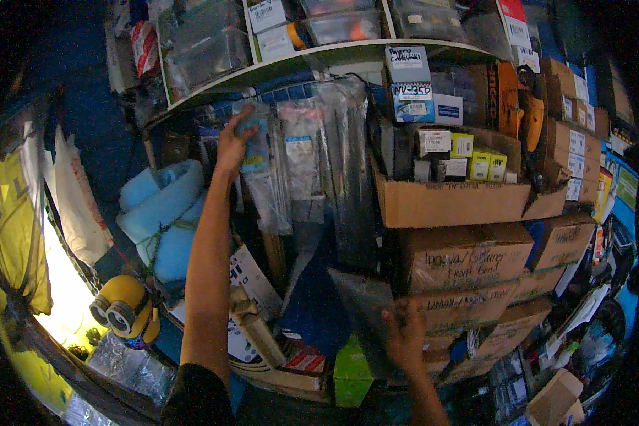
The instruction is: The person retrieves a package of zip ties from a shelf, opens it, and walks to a white van with its hood open. They then use the zip ties to secure and organize wires inside the engine bay.
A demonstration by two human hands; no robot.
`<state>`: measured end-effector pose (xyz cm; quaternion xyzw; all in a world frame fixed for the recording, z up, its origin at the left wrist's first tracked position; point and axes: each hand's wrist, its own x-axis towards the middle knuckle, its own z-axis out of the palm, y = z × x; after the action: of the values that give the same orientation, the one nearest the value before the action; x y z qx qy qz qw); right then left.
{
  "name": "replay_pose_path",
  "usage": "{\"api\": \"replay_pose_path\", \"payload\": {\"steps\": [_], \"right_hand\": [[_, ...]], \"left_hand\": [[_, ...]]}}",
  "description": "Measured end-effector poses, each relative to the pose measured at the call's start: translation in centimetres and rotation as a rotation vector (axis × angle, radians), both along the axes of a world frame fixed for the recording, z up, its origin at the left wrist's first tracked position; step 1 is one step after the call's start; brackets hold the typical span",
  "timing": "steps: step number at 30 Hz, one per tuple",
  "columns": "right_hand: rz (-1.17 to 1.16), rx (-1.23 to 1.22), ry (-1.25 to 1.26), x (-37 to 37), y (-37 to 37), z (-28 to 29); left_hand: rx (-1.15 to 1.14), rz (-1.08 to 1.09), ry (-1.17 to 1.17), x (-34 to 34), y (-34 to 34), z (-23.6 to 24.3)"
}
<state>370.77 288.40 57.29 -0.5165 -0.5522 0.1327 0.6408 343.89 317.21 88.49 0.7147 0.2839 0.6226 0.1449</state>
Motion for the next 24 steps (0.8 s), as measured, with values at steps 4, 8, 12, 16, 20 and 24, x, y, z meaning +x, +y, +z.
{"api": "replay_pose_path", "payload": {"steps": [4, 8, 12, 16, 20, 24], "right_hand": [[0.016, 0.055, 0.073, -0.4, 0.5, -1.1], [0.018, 0.025, 0.102, -0.4, 0.8, -1.3], [0.016, 0.023, 0.091, -0.4, 0.0, -0.7], [0.025, 0.030, 0.098, -0.4, -0.6, -0.6], [0.050, 0.001, 0.124, -0.2, -0.3, -1.2], [0.029, 0.014, 0.114, -0.2, -0.3, -1.3]], "left_hand": [[0.081, 0.036, 0.050, -0.3, 0.4, -0.5], [0.124, 0.028, 0.105, -0.3, 1.2, -0.5], [0.080, 0.031, 0.086, 0.1, 1.8, -0.9], [0.120, 0.051, 0.087, 0.4, 2.4, -1.7], [0.275, 0.124, -0.058, 1.0, 3.3, -3.6], [0.135, 0.096, -0.308, 1.5, 3.9, -5.6]]}}
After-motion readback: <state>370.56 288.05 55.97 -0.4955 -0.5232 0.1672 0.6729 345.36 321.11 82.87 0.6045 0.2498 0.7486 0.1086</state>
